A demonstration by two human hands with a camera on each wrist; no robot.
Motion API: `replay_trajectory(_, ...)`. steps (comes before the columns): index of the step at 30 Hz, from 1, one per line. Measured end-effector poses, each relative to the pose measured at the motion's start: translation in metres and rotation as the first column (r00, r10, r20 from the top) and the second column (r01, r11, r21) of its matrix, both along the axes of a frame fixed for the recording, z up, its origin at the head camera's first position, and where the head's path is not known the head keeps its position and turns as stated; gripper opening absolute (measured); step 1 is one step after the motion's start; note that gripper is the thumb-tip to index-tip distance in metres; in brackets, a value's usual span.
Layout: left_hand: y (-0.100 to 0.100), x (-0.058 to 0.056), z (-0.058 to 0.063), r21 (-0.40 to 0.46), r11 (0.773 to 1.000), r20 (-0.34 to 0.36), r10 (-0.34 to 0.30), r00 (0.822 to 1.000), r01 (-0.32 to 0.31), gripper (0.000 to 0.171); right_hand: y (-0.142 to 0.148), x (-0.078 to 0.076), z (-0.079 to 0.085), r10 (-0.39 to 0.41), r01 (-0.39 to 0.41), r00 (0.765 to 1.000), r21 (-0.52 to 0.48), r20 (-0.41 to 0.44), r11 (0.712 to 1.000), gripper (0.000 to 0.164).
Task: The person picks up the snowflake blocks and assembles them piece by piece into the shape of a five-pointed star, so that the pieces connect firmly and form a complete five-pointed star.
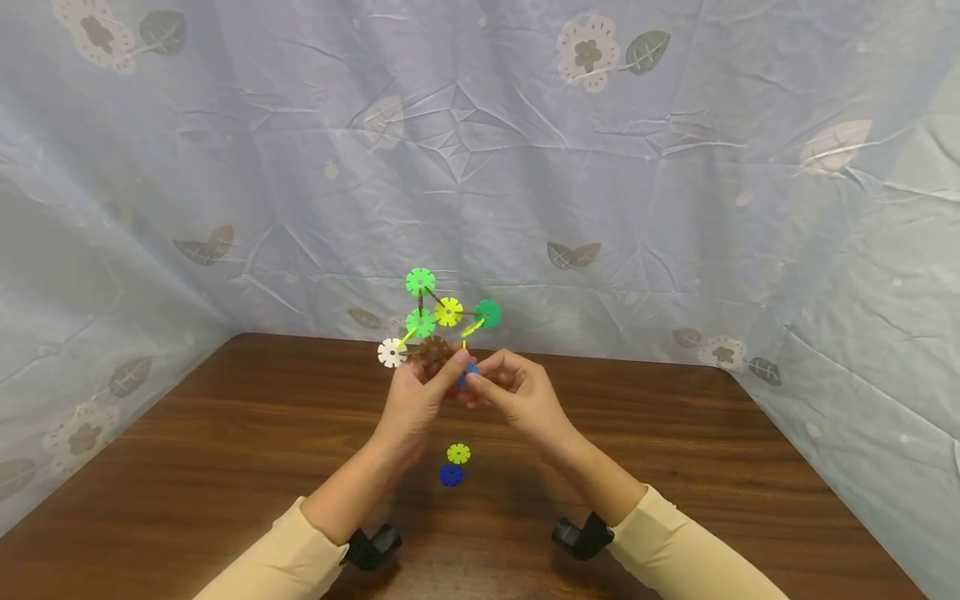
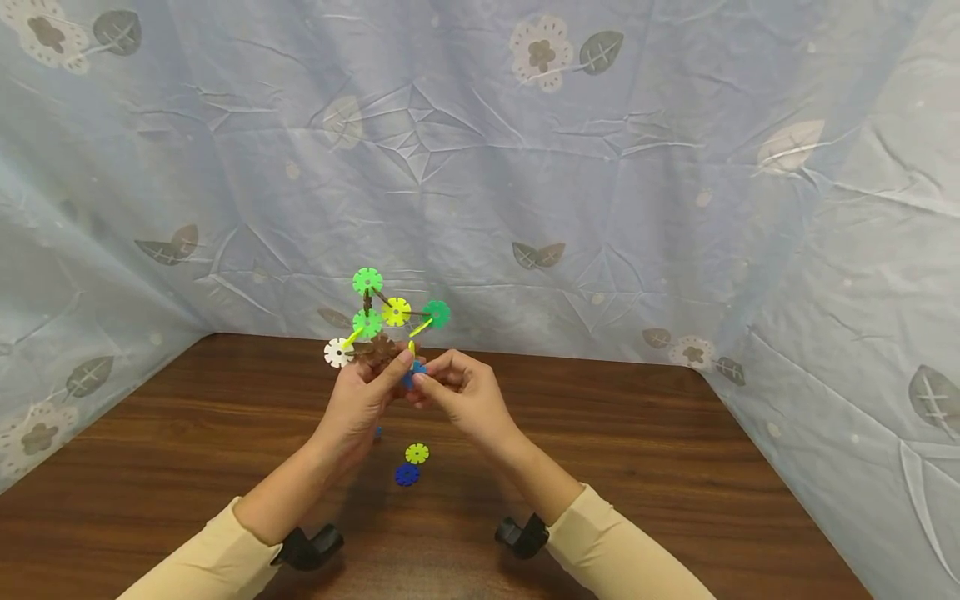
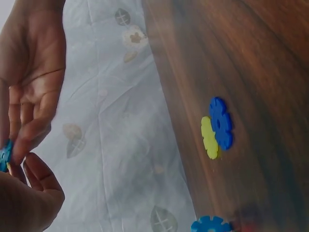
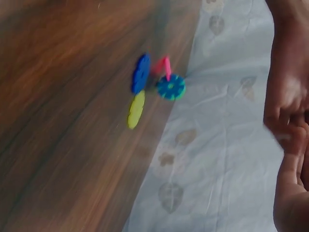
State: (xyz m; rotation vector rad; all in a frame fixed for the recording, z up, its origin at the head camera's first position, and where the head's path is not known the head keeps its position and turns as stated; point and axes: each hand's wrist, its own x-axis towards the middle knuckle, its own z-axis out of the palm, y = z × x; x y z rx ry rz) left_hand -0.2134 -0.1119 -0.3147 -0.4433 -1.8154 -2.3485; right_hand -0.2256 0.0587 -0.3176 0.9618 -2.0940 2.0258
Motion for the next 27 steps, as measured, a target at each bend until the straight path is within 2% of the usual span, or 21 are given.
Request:
replay_trajectory(3,-0.004,-0.002,0.001,-0.046,0.998,-0.008,0.037,0.999,-0.038,0.025,0.004,-0.003,-0.005,-0.040,0.041,0.998,0.038,-0.043,0.998,0.024)
replay_trajectory(6,-0.008,-0.002,0.003,-0.083,0.994,-0.007,0.066,0.998,-0.066,0.026,0.008,-0.007,-0.009,-0.099,0.107,0.993,0.126,-0.062,0.986,0.026)
replay_trajectory(8,-0.010,-0.002,0.005,-0.097,0.993,-0.002,0.071,0.997,-0.071,0.029,0.010,-0.009,-0.012,-0.121,0.139,0.989,0.242,-0.086,0.960,0.024)
replay_trajectory(9,-0.011,-0.002,0.006,-0.101,0.993,0.003,0.069,0.998,-0.069,0.030,0.011,-0.011,-0.013,-0.122,0.150,0.987,0.318,-0.108,0.936,0.022)
replay_trajectory(11,-0.013,-0.002,0.008,-0.100,0.993,0.011,0.057,0.998,-0.056,0.031,0.012,-0.012,-0.015,-0.084,0.149,0.984,0.473,-0.156,0.868,0.017)
replay_trajectory(13,-0.013,-0.003,0.009,-0.097,0.994,0.016,0.042,0.999,-0.040,0.031,0.011,-0.013,-0.016,0.002,0.136,0.976,0.614,-0.218,0.777,0.014)
replay_trajectory(15,-0.013,-0.002,0.010,-0.096,0.995,0.018,0.028,0.999,-0.026,0.029,0.009,-0.013,-0.016,0.098,0.108,0.967,0.723,-0.237,0.683,0.017)
replay_trajectory(18,-0.013,-0.001,0.010,-0.103,0.995,0.021,0.011,1.000,-0.009,0.026,0.003,-0.010,-0.016,0.212,0.090,0.947,0.835,-0.240,0.543,0.025)
replay_trajectory(21,-0.014,-0.001,0.010,-0.115,0.993,0.025,0.001,1.000,0.002,0.024,-0.006,-0.007,-0.017,0.276,0.096,0.934,0.903,-0.227,0.418,0.028)
replay_trajectory(23,-0.014,-0.002,0.009,-0.125,0.992,0.028,0.000,1.000,0.004,0.024,-0.011,-0.006,-0.018,0.301,0.101,0.928,0.928,-0.218,0.359,0.028)
replay_trajectory(25,-0.014,-0.002,0.008,-0.135,0.991,0.032,0.000,0.999,0.004,0.024,-0.015,-0.005,-0.021,0.313,0.106,0.926,0.940,-0.213,0.325,0.028)
replay_trajectory(27,-0.014,-0.002,0.008,-0.145,0.989,0.034,0.002,0.999,0.003,0.024,-0.019,-0.005,-0.023,0.309,0.116,0.927,0.946,-0.213,0.303,0.029)
